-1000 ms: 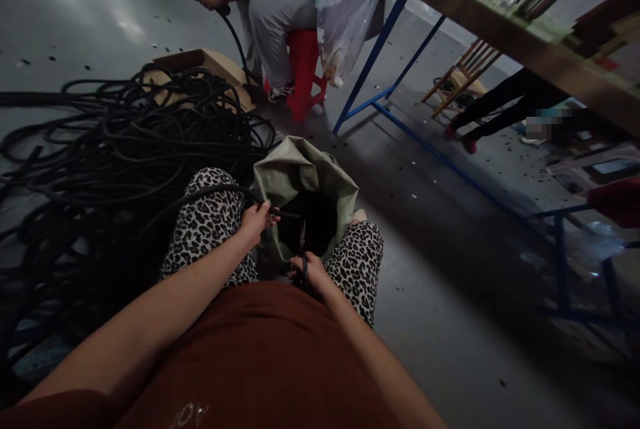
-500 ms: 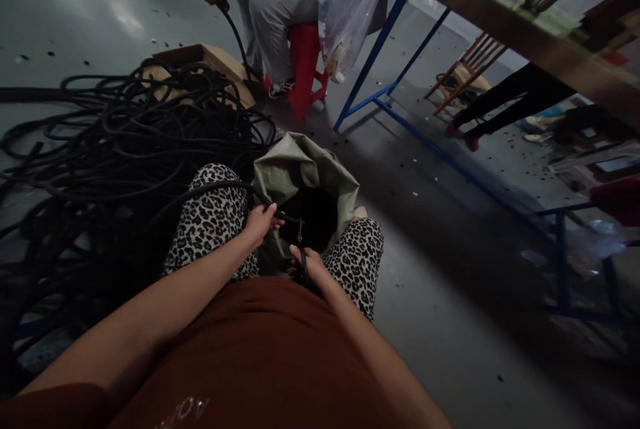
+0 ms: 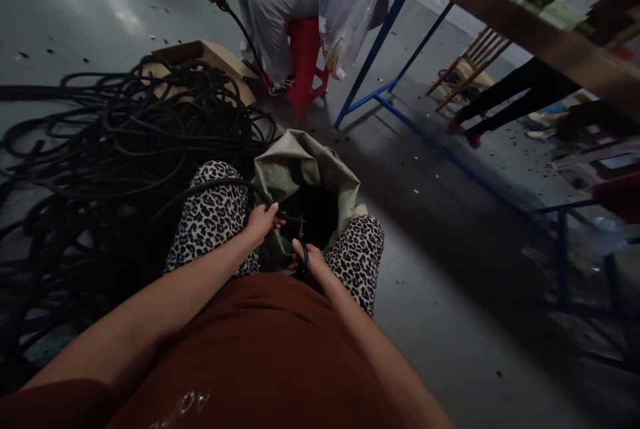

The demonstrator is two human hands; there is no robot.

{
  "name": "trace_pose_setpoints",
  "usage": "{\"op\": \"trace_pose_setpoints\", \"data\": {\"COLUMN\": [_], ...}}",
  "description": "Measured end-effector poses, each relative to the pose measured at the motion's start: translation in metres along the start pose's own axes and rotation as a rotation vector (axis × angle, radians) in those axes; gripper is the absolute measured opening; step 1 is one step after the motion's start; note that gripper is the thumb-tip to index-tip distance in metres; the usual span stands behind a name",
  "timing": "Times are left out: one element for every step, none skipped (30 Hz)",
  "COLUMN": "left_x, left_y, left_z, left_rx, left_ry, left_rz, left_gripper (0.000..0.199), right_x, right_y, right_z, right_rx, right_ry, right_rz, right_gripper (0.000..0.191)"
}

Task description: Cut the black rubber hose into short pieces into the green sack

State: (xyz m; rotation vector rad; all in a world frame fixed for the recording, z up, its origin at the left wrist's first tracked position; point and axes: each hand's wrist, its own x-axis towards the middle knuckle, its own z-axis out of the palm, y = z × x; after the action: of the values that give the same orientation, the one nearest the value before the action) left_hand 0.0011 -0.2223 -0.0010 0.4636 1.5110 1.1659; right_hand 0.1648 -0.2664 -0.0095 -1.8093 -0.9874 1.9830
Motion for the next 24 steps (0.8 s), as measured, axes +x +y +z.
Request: {"op": "trace_pose_setpoints", "data": {"left_x": [0.0000,-0.0002,-0.0006,-0.0011,-0.0018,-0.0026,-0.0035,-0.0046,-0.0057,-0.0067,-0.0076,-0.0084,-0.0089,-0.0093,-0.0094,-0.0094,-0.0092,-0.0090,-0.0087,-0.0084,-0.0081,-0.0077,-0.0072,-0.0065], "left_y": [-0.0008,-0.0015,-0.0021,-0.0026,-0.0029,-0.0031,-0.0030,-0.0028,-0.0025,-0.0020,-0.0015,-0.0009,-0.0003,0.0002,0.0006,0.0010,0.0011,0.0012,0.0010,0.0008,0.0003,-0.0002,-0.0008,-0.0015], "left_z": [0.0003,0.0007,0.0011,0.0016,0.0020,0.0024,0.0027,0.0030,0.0031,0.0032,0.0033,0.0034,0.0036,0.0038,0.0041,0.0044,0.0047,0.0050,0.0052,0.0054,0.0055,0.0055,0.0054,0.0053], "left_rx": [-0.001,-0.003,-0.005,-0.005,-0.005,-0.005,-0.008,-0.015,-0.025,-0.039,-0.051,-0.062,-0.069,-0.072,-0.072,-0.070,-0.066,-0.062,-0.057,-0.053,-0.050,-0.048,-0.047,-0.046], "left_ry": [0.002,0.002,0.000,-0.003,-0.005,-0.007,-0.012,-0.020,-0.030,-0.040,-0.050,-0.057,-0.060,-0.058,-0.055,-0.054,-0.053,-0.055,-0.057,-0.058,-0.059,-0.059,-0.059,-0.060], "left_rz": [-0.001,-0.002,-0.004,-0.007,-0.011,-0.017,-0.026,-0.036,-0.048,-0.061,-0.073,-0.085,-0.094,-0.102,-0.108,-0.113,-0.118,-0.122,-0.126,-0.130,-0.132,-0.132,-0.133,-0.135], "left_gripper": [0.016,0.016,0.016,0.016,0.016,0.016,0.016,0.016,0.016,0.017,0.018,0.019,0.020,0.021,0.020,0.019,0.018,0.017,0.015,0.015,0.015,0.015,0.016,0.016], "right_x": [0.0010,0.0016,0.0018,0.0015,0.0008,-0.0001,-0.0011,-0.0019,-0.0025,-0.0027,-0.0026,-0.0022,-0.0017,-0.0011,-0.0003,0.0005,0.0015,0.0025,0.0036,0.0046,0.0056,0.0063,0.0067,0.0068], "right_y": [0.0008,0.0012,0.0012,0.0008,0.0000,-0.0011,-0.0021,-0.0030,-0.0036,-0.0039,-0.0039,-0.0036,-0.0030,-0.0023,-0.0015,-0.0005,0.0005,0.0016,0.0027,0.0037,0.0046,0.0053,0.0058,0.0060], "right_z": [-0.0001,-0.0002,-0.0004,-0.0006,-0.0008,-0.0011,-0.0015,-0.0020,-0.0025,-0.0030,-0.0035,-0.0038,-0.0040,-0.0039,-0.0038,-0.0035,-0.0031,-0.0026,-0.0022,-0.0018,-0.0014,-0.0011,-0.0009,-0.0008], "right_rx": [0.001,-0.004,-0.016,-0.032,-0.046,-0.059,-0.071,-0.082,-0.099,-0.123,-0.154,-0.183,-0.202,-0.209,-0.203,-0.189,-0.173,-0.161,-0.153,-0.148,-0.144,-0.142,-0.143,-0.148], "right_ry": [0.011,0.026,0.041,0.051,0.055,0.053,0.046,0.043,0.045,0.055,0.068,0.082,0.092,0.096,0.094,0.094,0.092,0.093,0.095,0.102,0.106,0.108,0.107,0.105], "right_rz": [-0.009,-0.017,-0.027,-0.040,-0.054,-0.061,-0.063,-0.063,-0.067,-0.076,-0.090,-0.103,-0.106,-0.093,-0.068,-0.041,-0.020,-0.010,-0.007,-0.007,-0.005,-0.005,-0.006,-0.008], "right_gripper": [0.043,0.044,0.045,0.045,0.045,0.045,0.044,0.043,0.043,0.042,0.042,0.042,0.042,0.042,0.042,0.042,0.042,0.042,0.042,0.042,0.042,0.042,0.042,0.042]}}
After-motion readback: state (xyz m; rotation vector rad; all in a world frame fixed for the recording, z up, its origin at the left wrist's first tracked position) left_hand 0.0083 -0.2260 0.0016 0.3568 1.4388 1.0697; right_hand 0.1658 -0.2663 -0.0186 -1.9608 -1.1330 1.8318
